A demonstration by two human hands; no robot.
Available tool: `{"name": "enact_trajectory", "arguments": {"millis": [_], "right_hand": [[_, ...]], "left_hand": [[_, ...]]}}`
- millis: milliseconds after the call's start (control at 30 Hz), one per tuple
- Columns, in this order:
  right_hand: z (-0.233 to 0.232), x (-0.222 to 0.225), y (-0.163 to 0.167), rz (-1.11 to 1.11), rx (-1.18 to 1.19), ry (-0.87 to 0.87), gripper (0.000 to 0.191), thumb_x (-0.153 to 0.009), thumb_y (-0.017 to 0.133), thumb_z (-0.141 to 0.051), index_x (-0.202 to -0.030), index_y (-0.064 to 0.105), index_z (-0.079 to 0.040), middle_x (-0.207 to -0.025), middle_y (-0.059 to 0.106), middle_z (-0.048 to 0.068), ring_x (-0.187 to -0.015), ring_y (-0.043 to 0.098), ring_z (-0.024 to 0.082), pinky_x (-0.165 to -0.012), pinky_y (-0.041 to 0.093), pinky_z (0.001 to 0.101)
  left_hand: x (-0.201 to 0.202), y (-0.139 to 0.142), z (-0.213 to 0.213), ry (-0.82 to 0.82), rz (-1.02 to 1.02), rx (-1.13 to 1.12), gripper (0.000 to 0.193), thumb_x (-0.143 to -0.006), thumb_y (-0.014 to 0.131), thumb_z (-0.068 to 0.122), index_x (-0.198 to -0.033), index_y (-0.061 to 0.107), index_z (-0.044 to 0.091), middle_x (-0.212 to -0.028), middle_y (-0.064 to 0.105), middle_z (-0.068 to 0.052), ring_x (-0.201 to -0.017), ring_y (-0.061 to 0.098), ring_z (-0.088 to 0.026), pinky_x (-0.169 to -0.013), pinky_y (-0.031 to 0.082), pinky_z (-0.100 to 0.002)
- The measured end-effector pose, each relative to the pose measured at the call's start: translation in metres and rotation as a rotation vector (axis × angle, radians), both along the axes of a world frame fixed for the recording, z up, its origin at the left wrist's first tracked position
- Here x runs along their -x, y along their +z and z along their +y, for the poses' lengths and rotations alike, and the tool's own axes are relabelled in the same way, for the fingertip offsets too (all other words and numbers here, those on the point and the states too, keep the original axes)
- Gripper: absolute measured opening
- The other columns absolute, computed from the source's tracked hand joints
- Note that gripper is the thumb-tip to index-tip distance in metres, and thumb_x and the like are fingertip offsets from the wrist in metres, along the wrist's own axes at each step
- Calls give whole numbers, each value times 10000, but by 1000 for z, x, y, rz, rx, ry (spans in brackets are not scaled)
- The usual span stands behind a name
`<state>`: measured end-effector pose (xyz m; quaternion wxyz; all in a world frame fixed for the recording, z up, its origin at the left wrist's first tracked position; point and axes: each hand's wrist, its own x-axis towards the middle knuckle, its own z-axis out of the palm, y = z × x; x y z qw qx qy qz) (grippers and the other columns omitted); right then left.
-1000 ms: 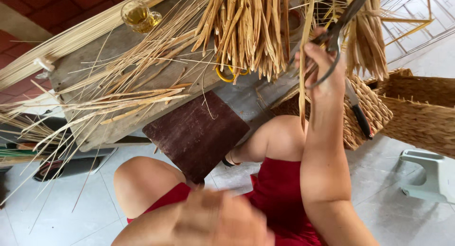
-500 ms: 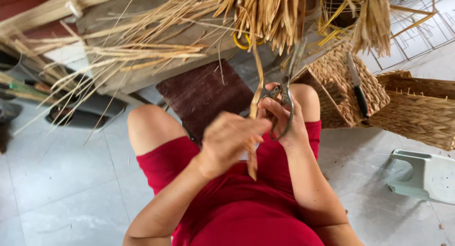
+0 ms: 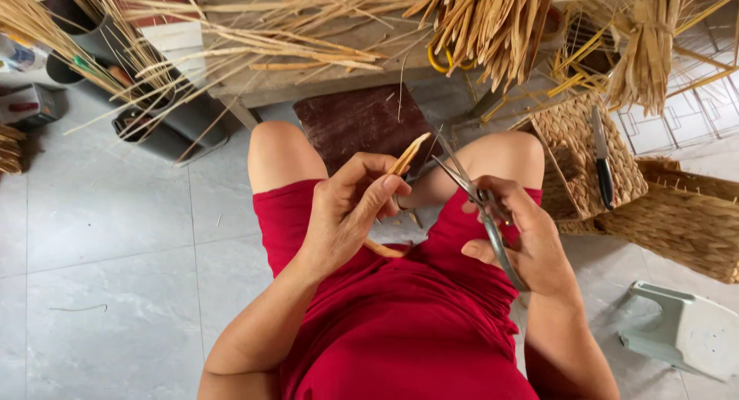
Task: The person sits on the floor and trims dried palm-leaf strips with scissors, cutting off ends and splitting strips one at a time on their lap. They gather bundles of the fiber, move a small stool aside, and place trimmed strips on the workbench.
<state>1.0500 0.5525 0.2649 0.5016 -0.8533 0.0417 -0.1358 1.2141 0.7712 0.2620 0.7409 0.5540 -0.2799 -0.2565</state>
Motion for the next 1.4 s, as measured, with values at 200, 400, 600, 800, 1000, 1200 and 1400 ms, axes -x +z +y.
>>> {"name": "enact_trajectory", "arguments": {"millis": [200,400,600,800,1000,1200,1400], "right_hand": [[7,-4,8,56,7,12,750,-697,925,-206,-1331,566,-28,-1036,688,17,-935,646,81,-838,522,222],[-2,10,-20,191,-78,-109,755,-626,944,-125,-1324,668,-40,-797,595,6,-714,536,30,-644,455,177],[-13,19,-43,282,-763,-181,703,-699,796,66,-1385,650,21,-789,560,0,-669,532,67,-596,512,196],[-2,22,-57,174,-611,-50,736,-691,853,54,-1391,627,26,-789,552,-12,-689,516,26,-554,408,167],[9,18,-54,80,-449,-203,598,-745,874,-108,-1284,657,35,-687,577,25,-529,479,57,-473,368,197],[9,16,-58,101,-721,19,733,-840,865,-337,-1385,540,30,-966,662,75,-792,584,86,-659,458,213],[15,13,-102,360,-708,68,616,-895,768,-295,-1383,547,9,-1032,688,88,-856,599,103,-755,488,218]], "left_hand": [[6,9,0,63,-183,-154,190,-1027,676,173,-1122,713,13,-876,714,-18,-727,617,-27,-618,546,-215],[1,11,-2,81,-434,-185,186,-967,733,103,-1133,734,21,-872,678,-55,-696,622,-87,-597,513,-251],[0,-6,0,87,-525,-202,157,-950,758,90,-1090,731,25,-925,718,-83,-725,689,-161,-621,545,-293],[1,-16,7,73,-455,-163,158,-959,739,87,-1100,728,17,-942,726,-81,-752,710,-161,-629,561,-295],[-9,-8,17,155,-376,-232,171,-1006,679,69,-1174,707,47,-967,743,-37,-815,726,-94,-644,597,-250],[-60,-30,83,666,-136,474,139,-1164,525,175,-1219,605,75,-968,631,-100,-601,464,-99,-492,355,-227],[-129,-89,279,1298,-376,404,470,-1123,439,224,-692,298,100,-619,297,-72,-556,254,-191,-549,168,-319]]}}
